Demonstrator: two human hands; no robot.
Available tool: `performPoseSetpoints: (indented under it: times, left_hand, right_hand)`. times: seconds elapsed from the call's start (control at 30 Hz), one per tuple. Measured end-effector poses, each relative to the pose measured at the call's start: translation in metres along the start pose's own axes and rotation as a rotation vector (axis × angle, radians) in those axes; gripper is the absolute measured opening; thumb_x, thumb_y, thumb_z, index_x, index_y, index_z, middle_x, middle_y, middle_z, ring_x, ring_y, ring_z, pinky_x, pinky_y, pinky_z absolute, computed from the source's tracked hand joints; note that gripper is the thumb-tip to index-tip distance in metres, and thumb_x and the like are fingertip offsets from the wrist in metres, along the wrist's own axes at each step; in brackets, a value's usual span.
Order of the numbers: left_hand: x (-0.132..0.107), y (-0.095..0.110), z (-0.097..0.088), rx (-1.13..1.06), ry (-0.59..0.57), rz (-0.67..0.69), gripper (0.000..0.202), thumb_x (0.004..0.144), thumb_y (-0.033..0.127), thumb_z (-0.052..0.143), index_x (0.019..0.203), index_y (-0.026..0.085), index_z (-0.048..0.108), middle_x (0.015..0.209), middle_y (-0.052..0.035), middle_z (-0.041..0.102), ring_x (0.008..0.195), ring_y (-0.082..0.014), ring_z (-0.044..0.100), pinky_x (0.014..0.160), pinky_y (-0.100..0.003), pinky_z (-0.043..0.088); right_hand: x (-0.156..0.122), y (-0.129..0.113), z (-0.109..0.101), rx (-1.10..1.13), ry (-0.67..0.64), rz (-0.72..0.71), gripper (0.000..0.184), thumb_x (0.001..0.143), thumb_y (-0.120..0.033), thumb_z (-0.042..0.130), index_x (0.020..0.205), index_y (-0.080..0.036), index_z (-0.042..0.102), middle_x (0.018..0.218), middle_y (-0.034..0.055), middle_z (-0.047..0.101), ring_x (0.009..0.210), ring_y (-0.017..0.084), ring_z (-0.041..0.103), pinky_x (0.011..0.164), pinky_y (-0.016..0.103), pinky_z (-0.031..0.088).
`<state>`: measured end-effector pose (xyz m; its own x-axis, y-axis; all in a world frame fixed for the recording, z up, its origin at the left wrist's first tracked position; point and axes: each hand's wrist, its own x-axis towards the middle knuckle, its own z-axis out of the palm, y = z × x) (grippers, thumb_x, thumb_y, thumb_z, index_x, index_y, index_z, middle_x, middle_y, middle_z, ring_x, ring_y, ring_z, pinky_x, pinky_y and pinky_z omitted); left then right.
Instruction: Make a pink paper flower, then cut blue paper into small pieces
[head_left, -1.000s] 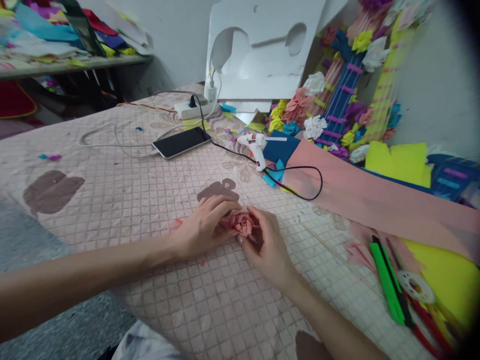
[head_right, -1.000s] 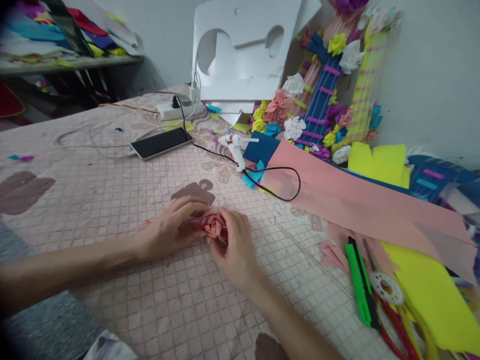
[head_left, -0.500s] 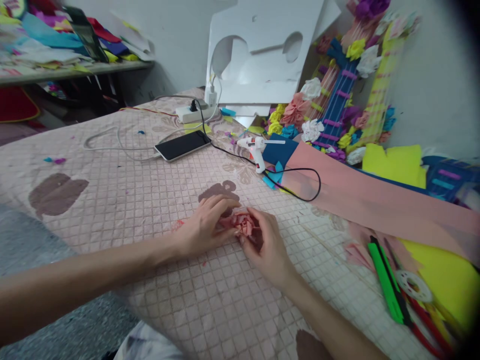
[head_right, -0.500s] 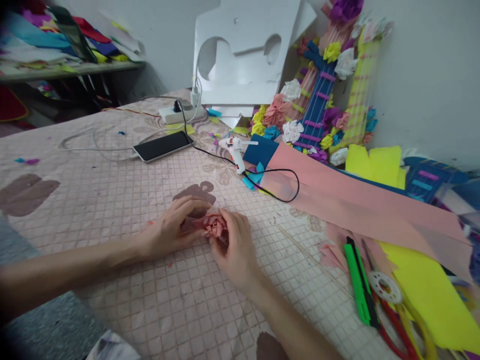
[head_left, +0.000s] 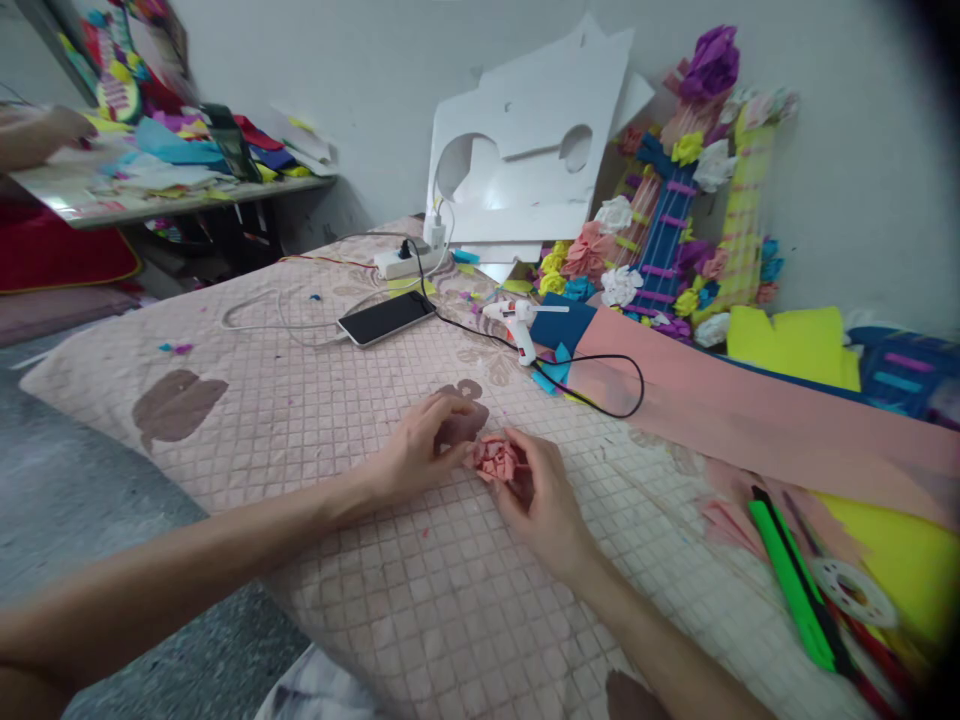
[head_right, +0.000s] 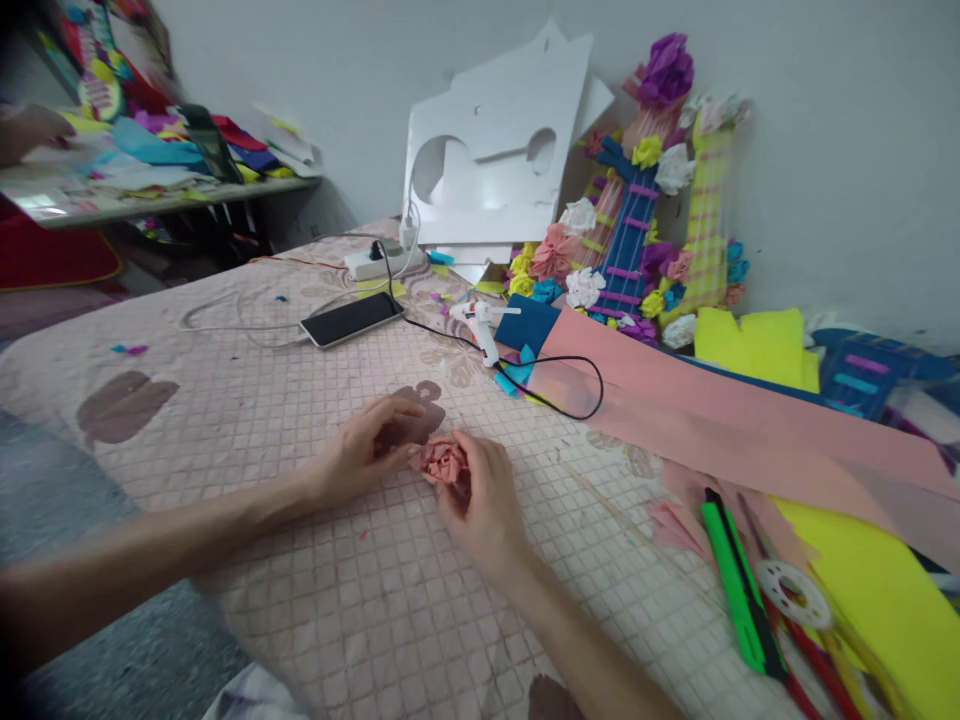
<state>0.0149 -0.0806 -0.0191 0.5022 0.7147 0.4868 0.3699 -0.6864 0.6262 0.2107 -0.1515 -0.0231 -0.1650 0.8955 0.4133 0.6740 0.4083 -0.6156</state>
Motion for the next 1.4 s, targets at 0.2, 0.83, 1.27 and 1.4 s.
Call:
performPoseSetpoints:
  times: [0.2, 0.83, 1.27, 1.4]
  left_hand:
    - [0.0, 0.001, 0.001, 0.002, -0.109, 0.095, 0.061, 0.074, 0.042, 0.071, 0.123, 0.018, 0.044, 0.118, -0.0124, 0.056, 0.111, -0.0256, 0.052, 0.093, -0.044, 0.044]
    - [0.001, 0.003, 0.01, 0.074, -0.14, 0.072, 0.048, 0.077, 0.031, 0.066, 0.118, 0.018, 0.045, 0.114, -0.0109, 0.06, 0.104, -0.0247, 0.056, 0.086, -0.041, 0.043]
    - [0.002, 0.004, 0.009, 0.073, -0.15, 0.068, 0.048, 0.078, 0.034, 0.066, 0.118, 0.018, 0.044, 0.115, -0.0101, 0.059, 0.105, -0.0244, 0.055, 0.088, -0.041, 0.042]
    - [0.002, 0.006, 0.009, 0.076, -0.171, 0.05, 0.046, 0.078, 0.031, 0.065, 0.118, 0.019, 0.045, 0.115, -0.0097, 0.059, 0.105, -0.0246, 0.055, 0.088, -0.041, 0.041]
  right_hand:
    - [0.001, -0.002, -0.001, -0.033, 0.018, -0.013, 0.055, 0.08, -0.017, 0.053, 0.132, -0.026, 0.038, 0.114, 0.0107, 0.056, 0.104, 0.027, 0.053, 0.086, 0.05, 0.05]
    - [0.0, -0.001, -0.001, -0.024, 0.013, -0.02, 0.06, 0.076, -0.018, 0.057, 0.132, -0.025, 0.036, 0.121, 0.0119, 0.05, 0.113, 0.029, 0.048, 0.092, 0.052, 0.046]
    - [0.002, -0.001, 0.001, -0.034, 0.022, -0.019, 0.054, 0.08, -0.017, 0.055, 0.13, -0.026, 0.038, 0.115, 0.0108, 0.053, 0.106, 0.028, 0.051, 0.088, 0.052, 0.048]
    - [0.002, -0.001, 0.0, -0.034, 0.017, -0.01, 0.053, 0.08, -0.017, 0.055, 0.129, -0.025, 0.038, 0.115, 0.0108, 0.053, 0.107, 0.027, 0.051, 0.09, 0.05, 0.048]
